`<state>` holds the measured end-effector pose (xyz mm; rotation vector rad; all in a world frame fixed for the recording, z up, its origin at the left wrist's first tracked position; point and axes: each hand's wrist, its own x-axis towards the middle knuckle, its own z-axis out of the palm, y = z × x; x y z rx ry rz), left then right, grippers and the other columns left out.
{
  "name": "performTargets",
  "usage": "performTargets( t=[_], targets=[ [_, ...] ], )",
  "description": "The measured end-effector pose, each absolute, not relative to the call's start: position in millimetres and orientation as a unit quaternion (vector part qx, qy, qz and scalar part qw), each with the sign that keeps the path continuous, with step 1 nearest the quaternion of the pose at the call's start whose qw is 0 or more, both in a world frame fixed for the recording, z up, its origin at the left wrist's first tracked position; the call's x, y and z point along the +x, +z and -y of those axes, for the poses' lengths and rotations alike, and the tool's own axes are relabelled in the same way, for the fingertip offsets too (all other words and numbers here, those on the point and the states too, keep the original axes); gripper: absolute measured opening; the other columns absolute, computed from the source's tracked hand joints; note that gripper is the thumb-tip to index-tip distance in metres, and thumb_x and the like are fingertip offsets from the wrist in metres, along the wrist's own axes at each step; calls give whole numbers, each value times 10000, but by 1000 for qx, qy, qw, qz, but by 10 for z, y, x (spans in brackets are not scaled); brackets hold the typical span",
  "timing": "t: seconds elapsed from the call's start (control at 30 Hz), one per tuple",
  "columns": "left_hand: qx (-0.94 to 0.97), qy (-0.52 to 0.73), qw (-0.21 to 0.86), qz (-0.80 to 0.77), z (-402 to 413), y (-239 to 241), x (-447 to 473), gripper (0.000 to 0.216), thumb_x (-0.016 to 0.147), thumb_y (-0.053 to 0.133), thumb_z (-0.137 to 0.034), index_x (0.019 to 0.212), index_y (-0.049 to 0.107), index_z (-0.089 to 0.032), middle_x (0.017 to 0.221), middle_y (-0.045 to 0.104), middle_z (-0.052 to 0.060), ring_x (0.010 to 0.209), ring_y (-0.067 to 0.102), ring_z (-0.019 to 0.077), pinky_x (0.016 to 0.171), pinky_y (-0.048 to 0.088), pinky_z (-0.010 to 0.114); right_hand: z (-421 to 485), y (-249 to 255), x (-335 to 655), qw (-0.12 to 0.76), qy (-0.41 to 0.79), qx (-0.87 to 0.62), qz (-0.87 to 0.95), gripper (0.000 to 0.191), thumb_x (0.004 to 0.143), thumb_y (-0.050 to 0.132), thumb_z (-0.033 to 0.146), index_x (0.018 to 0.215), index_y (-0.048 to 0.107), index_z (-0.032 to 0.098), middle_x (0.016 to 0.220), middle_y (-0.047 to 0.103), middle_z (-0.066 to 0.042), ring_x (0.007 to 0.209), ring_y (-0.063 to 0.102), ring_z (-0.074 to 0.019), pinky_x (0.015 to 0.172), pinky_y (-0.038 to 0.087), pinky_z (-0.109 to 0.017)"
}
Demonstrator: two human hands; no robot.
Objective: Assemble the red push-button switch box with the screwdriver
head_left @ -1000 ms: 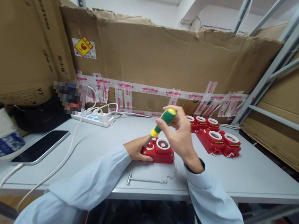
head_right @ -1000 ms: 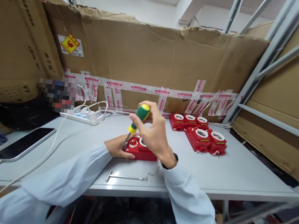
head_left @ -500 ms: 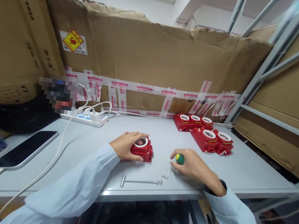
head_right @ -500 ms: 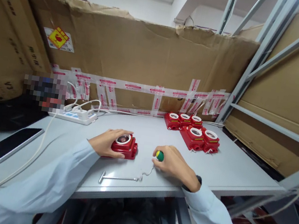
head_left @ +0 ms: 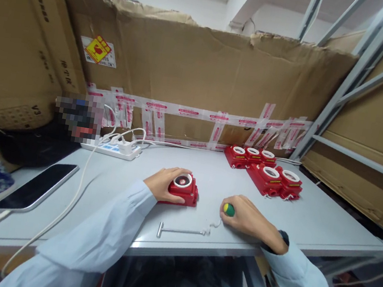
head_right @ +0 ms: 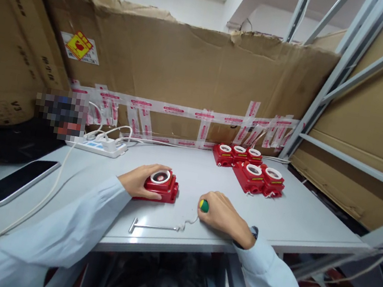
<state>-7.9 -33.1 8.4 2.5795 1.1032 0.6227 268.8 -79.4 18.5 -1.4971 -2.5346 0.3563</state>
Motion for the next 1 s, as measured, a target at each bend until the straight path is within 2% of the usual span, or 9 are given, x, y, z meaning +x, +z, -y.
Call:
performTargets(
  t=[0.33, 0.47, 0.63, 0.7, 0.83, 1.0],
  targets=[
    [884, 244, 144, -372, 251, 42, -153, 684, 627, 728, -425, 1209, 452, -195, 1195, 581, 84, 1053, 571, 242, 930, 435, 350, 849, 25, 2698, 92, 74, -503, 856, 111, 722, 464, 174, 748, 571, 177, 820, 649, -70, 756, 569, -171, 690, 366, -256],
    [884, 241, 142, -375, 244, 30, -165, 694, 631, 723, -427, 1227, 441, -210, 1210, 571, 81, 1069, 560, 248, 935, 427, 354, 855, 56, 2731, 122, 111, -496, 853, 122, 749, 461, 195, 758, 582, 183, 808, 656, -47, 748, 568, -158, 708, 375, -253],
    [878, 256, 69, -398, 351, 133, -145, 770, 632, 715, -496, 1283, 408, -222, 1257, 518, 115, 1160, 465, 315, 930, 380, 451, 758, 172, 2753, 157, 190, -491, 835, 152, 761, 482, 235, 750, 614, 162, 732, 655, -31, 677, 560, -145, 664, 396, -243],
    [878, 297, 46, -372, 425, 190, -77, 675, 688, 687, -466, 1259, 433, -212, 1231, 534, 113, 1144, 469, 289, 922, 372, 423, 687, 220, 2728, 184, 221, -475, 832, 160, 762, 496, 250, 752, 622, 152, 721, 650, -21, 663, 553, -137, 651, 403, -236],
    [890, 330, 21, -315, 548, 227, 181, 226, 842, 560, -328, 1028, 591, -204, 983, 650, 58, 941, 555, 198, 820, 377, 341, 563, 323, 2582, 234, 256, -434, 831, 192, 764, 529, 294, 754, 635, 135, 724, 640, -17, 676, 541, -132, 664, 409, -234],
    [886, 338, -18, -316, 548, 183, 409, 171, 850, 564, -348, 870, 633, -194, 830, 668, 34, 820, 560, 178, 716, 358, 322, 491, 418, 2349, 267, 279, -405, 829, 212, 760, 547, 306, 740, 649, 121, 691, 621, -15, 659, 514, -123, 634, 397, -235]
  ],
)
